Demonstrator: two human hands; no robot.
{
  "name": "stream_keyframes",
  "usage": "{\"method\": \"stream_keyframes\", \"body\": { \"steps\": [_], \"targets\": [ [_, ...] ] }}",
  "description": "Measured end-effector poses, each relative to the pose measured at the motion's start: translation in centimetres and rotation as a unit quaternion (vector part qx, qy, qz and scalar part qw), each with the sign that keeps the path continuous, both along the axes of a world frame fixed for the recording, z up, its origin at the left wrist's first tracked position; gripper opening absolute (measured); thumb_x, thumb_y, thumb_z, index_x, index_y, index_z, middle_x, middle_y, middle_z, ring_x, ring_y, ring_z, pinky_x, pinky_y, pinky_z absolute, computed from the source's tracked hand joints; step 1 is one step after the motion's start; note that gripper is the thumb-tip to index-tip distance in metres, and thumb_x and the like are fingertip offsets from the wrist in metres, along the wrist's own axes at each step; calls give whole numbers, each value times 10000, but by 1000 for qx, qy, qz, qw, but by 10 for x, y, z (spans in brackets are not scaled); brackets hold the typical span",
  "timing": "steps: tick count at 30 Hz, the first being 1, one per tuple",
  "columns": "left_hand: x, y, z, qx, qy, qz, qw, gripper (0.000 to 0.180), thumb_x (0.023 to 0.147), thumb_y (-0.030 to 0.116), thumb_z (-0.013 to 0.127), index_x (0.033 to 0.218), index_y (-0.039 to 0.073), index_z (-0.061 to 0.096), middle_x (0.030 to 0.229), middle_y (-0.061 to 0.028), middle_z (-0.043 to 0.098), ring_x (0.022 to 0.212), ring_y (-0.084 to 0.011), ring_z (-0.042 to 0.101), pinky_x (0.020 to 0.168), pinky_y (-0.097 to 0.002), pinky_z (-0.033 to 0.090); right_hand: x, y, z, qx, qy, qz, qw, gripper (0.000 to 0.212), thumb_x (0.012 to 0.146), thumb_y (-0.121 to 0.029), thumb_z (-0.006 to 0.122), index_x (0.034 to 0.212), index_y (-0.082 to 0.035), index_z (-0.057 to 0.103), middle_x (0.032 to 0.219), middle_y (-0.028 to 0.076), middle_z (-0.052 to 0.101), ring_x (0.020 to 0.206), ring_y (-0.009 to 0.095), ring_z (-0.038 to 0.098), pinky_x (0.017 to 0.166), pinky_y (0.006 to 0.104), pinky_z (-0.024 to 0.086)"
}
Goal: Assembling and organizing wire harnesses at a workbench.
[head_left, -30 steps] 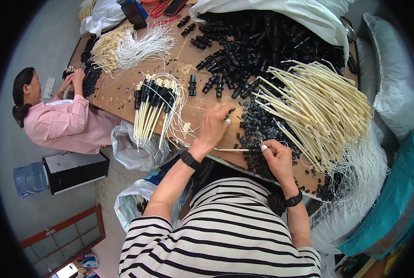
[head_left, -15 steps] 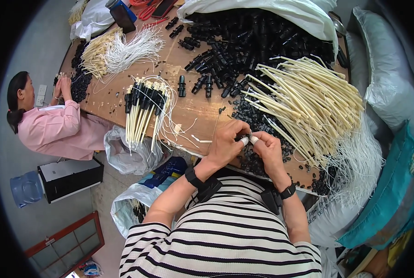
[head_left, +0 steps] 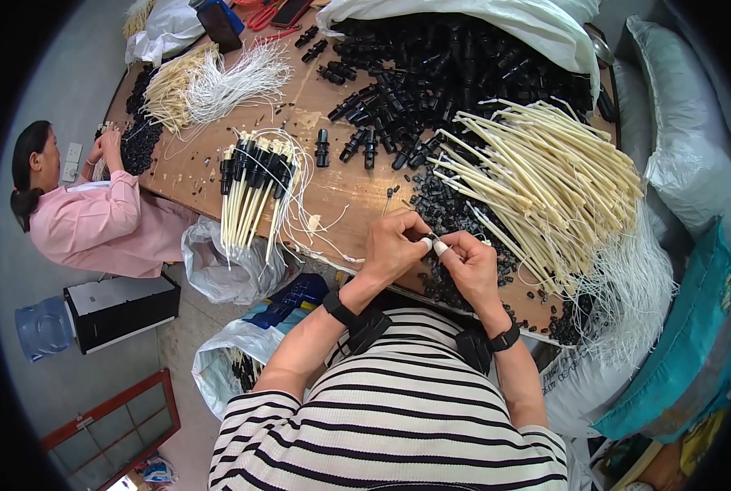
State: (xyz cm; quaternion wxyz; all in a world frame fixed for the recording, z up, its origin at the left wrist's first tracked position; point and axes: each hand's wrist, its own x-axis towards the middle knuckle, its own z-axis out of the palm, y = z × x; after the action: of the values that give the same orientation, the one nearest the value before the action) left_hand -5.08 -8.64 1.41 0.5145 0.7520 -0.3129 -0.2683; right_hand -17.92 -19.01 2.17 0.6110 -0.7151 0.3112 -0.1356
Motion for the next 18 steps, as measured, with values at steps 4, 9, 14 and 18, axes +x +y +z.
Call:
{"method": "stream_keyframes", "body": {
  "steps": [4, 9, 14, 18],
  "targets": [
    [4, 0, 1, -6, -59, 29, 998, 84, 641, 42, 667, 719, 17, 647, 712, -72, 619, 646, -189, 593, 574, -289, 455, -3, -3, 4, 37, 3, 15, 999, 106, 857, -90, 656, 895, 7, 676, 559, -62, 523, 526, 1, 407, 480, 199, 331],
    [13, -1, 9, -61, -142, -93, 984, 187, 651, 69, 675, 836, 46, 670, 755, -90, 618, 762, -255, 612, 661, -346, 478, -10, -10, -5, 276, -84, -12, 957, 118, 870, -28, 616, 958, 20, 677, 605, -102, 494, 509, -16, 345, 470, 178, 247],
    [-3, 3, -1, 5, -118, -234, 965, 416, 715, 54, 645, 1130, 56, 622, 965, -138, 650, 883, -303, 634, 772, -355, 509, -16, -17, 16, 400, -167, -60, 899, 128, 889, -34, 608, 983, 27, 669, 593, -100, 492, 482, -16, 313, 459, 171, 213],
    [5, -2, 3, 19, -73, -199, 977, 319, 746, 86, 609, 1057, 31, 652, 900, -146, 659, 815, -291, 638, 715, -359, 502, -24, -18, 13, 125, -96, -26, 987, 207, 843, -30, 630, 1045, -26, 679, 546, -38, 485, 451, 35, 387, 434, 229, 298]
  ]
}}
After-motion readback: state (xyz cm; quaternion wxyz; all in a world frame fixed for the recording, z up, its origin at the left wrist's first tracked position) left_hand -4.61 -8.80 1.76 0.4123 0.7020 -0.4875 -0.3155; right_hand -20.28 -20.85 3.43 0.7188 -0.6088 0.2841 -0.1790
